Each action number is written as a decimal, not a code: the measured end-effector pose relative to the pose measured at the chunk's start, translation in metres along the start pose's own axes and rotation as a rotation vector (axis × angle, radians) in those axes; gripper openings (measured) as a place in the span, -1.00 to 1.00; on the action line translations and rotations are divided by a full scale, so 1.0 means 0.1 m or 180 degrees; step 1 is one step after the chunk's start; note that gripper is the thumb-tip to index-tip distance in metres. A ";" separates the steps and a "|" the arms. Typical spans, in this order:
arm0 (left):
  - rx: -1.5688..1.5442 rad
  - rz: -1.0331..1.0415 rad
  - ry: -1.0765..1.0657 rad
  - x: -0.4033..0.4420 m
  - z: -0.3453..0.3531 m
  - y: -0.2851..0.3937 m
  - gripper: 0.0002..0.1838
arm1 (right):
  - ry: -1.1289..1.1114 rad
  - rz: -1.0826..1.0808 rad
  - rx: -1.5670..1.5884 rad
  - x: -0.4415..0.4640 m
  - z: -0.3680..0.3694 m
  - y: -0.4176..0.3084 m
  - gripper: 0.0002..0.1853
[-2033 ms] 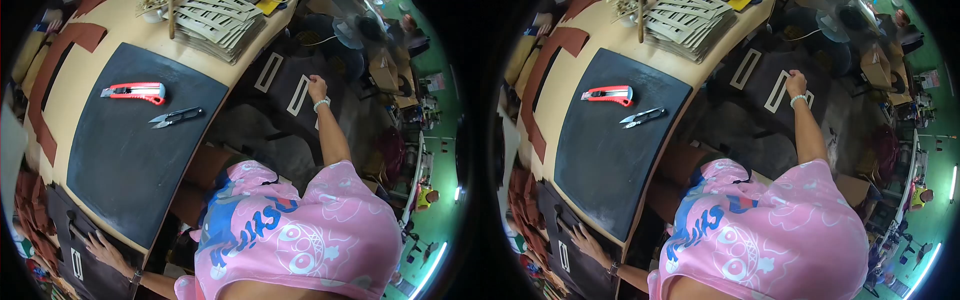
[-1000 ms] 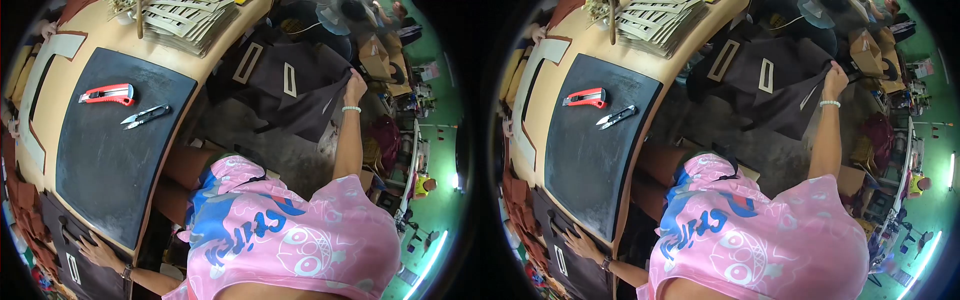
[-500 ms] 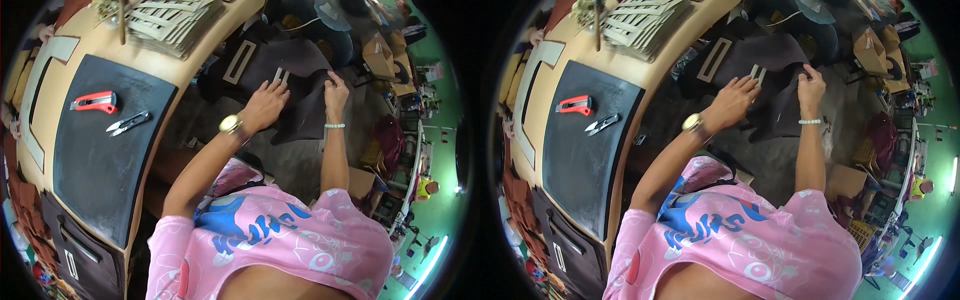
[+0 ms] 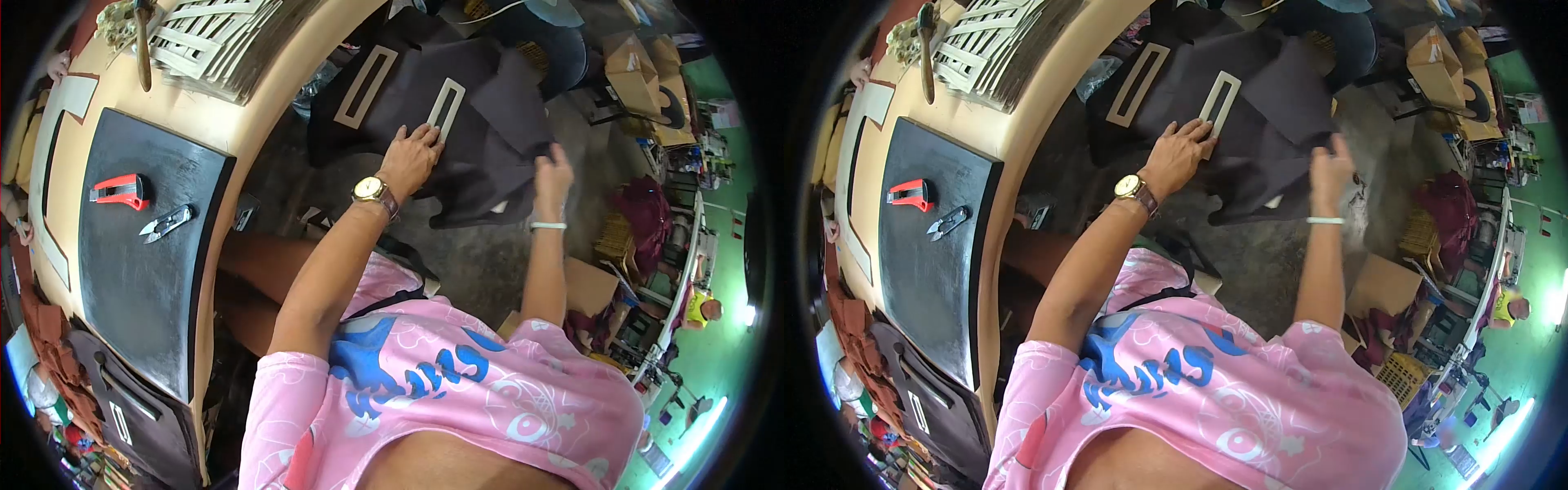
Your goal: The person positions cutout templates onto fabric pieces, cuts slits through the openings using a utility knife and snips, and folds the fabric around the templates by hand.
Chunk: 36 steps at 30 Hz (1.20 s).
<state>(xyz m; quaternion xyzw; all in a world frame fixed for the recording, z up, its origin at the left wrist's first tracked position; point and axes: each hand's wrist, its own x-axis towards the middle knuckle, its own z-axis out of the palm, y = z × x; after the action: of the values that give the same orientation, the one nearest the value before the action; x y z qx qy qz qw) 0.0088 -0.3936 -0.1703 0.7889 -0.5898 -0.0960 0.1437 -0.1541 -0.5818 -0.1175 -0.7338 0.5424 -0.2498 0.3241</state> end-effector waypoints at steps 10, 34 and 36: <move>-0.1098 -0.0330 -0.0497 0.16 -0.34 0.07 -0.45 | 0.0224 -0.0144 0.2119 0.08 -0.81 -0.61 -0.48; -0.4292 -0.0214 0.1380 -1.72 -1.69 0.32 -0.29 | -0.0488 -0.2611 0.2674 -1.74 0.68 -2.57 -0.52; -0.3934 -0.1090 0.1502 -2.07 -1.73 0.23 -0.60 | -0.0684 -0.2612 0.2707 -1.87 0.82 -2.68 -0.54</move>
<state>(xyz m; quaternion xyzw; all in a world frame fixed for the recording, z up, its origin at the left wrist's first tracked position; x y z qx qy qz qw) -0.0155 -0.1821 -0.0032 0.6439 -0.2465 -0.2619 0.6753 0.0211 -0.3320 0.0251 -0.7104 0.0315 -0.4740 0.5193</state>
